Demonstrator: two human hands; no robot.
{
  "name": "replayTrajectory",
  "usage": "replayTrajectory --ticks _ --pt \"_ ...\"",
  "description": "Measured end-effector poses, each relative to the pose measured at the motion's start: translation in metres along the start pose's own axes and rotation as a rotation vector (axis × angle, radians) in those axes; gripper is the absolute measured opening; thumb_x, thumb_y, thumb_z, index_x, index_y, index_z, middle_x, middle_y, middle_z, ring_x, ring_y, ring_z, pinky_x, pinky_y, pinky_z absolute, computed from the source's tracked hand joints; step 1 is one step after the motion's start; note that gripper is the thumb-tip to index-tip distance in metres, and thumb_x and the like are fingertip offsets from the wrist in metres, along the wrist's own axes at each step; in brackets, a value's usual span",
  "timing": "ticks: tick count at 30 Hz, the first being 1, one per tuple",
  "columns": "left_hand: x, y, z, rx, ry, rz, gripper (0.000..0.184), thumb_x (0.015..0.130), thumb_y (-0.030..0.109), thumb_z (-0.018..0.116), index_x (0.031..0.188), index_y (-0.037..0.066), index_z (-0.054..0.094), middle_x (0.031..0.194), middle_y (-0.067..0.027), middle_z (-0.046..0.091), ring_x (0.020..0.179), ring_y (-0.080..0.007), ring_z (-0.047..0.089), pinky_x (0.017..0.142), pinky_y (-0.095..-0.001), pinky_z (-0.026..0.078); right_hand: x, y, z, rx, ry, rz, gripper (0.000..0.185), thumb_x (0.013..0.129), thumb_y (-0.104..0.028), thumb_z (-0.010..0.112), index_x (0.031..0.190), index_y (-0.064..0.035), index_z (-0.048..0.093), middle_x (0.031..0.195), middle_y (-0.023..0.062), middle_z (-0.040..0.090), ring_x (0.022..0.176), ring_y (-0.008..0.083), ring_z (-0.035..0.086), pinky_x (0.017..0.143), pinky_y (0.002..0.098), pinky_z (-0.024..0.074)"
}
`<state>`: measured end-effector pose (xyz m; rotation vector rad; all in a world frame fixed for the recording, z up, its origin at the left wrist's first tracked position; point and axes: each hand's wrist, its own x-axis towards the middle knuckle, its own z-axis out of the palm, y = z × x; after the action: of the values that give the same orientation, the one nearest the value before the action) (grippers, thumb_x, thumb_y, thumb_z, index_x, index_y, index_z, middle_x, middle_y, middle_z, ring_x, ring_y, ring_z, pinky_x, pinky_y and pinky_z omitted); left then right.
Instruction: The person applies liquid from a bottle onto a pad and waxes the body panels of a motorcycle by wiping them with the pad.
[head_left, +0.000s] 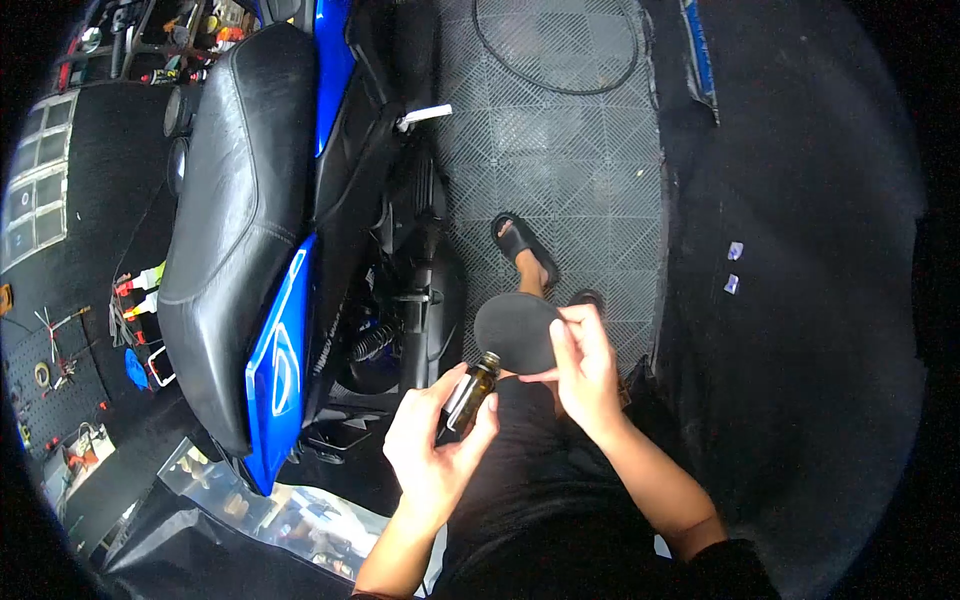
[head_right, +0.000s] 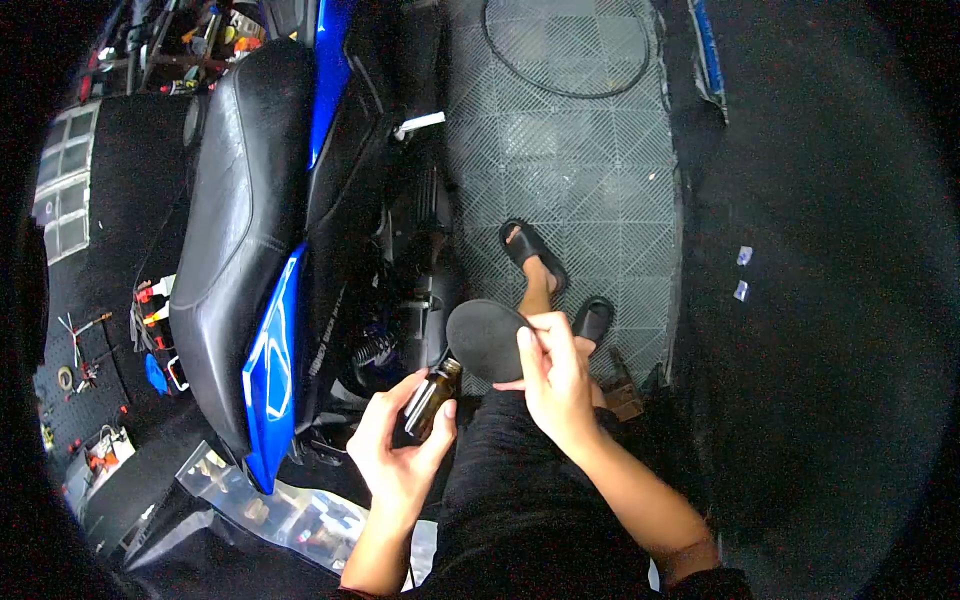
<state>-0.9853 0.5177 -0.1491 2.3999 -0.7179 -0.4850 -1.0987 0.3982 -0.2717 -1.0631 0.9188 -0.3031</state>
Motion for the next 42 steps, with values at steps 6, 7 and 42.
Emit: replayTrajectory --ticks 6,7,42 --pt "-0.061 0.005 -0.005 0.057 0.031 0.024 0.041 0.080 0.009 0.091 0.117 0.000 0.077 0.094 -0.0133 0.077 0.080 -0.0202 0.074 0.079 -0.0313 0.058 -0.061 0.019 -0.010 -0.104 -0.003 -0.054 0.013 0.113 -0.009 0.051 0.118 0.0031 0.051 0.090 0.0090 0.066 0.075 0.0108 0.064 0.066 0.0376 0.0707" --pt "-0.064 0.003 -0.005 0.072 0.035 0.042 0.044 0.077 0.010 0.093 0.116 0.000 0.077 0.094 -0.0138 0.076 0.077 -0.0251 0.073 0.074 -0.0340 0.058 -0.067 0.027 -0.012 -0.108 -0.006 -0.039 0.013 0.113 -0.009 0.051 0.118 0.0031 0.051 0.090 0.0090 0.066 0.075 0.0108 0.064 0.066 0.0376 0.0707" --pt "-0.206 -0.151 -0.224 -0.384 0.391 -0.096 0.053 0.080 -0.003 0.090 0.126 -0.003 0.064 0.124 -0.0189 0.074 0.113 -0.0262 0.074 0.100 -0.0373 0.060 -0.085 -0.065 0.224 -0.355 -0.081 -0.297 0.049 0.105 -0.006 0.061 0.150 0.0097 0.052 0.123 0.0212 0.076 0.108 0.0231 0.075 0.090 0.0318 0.0605"
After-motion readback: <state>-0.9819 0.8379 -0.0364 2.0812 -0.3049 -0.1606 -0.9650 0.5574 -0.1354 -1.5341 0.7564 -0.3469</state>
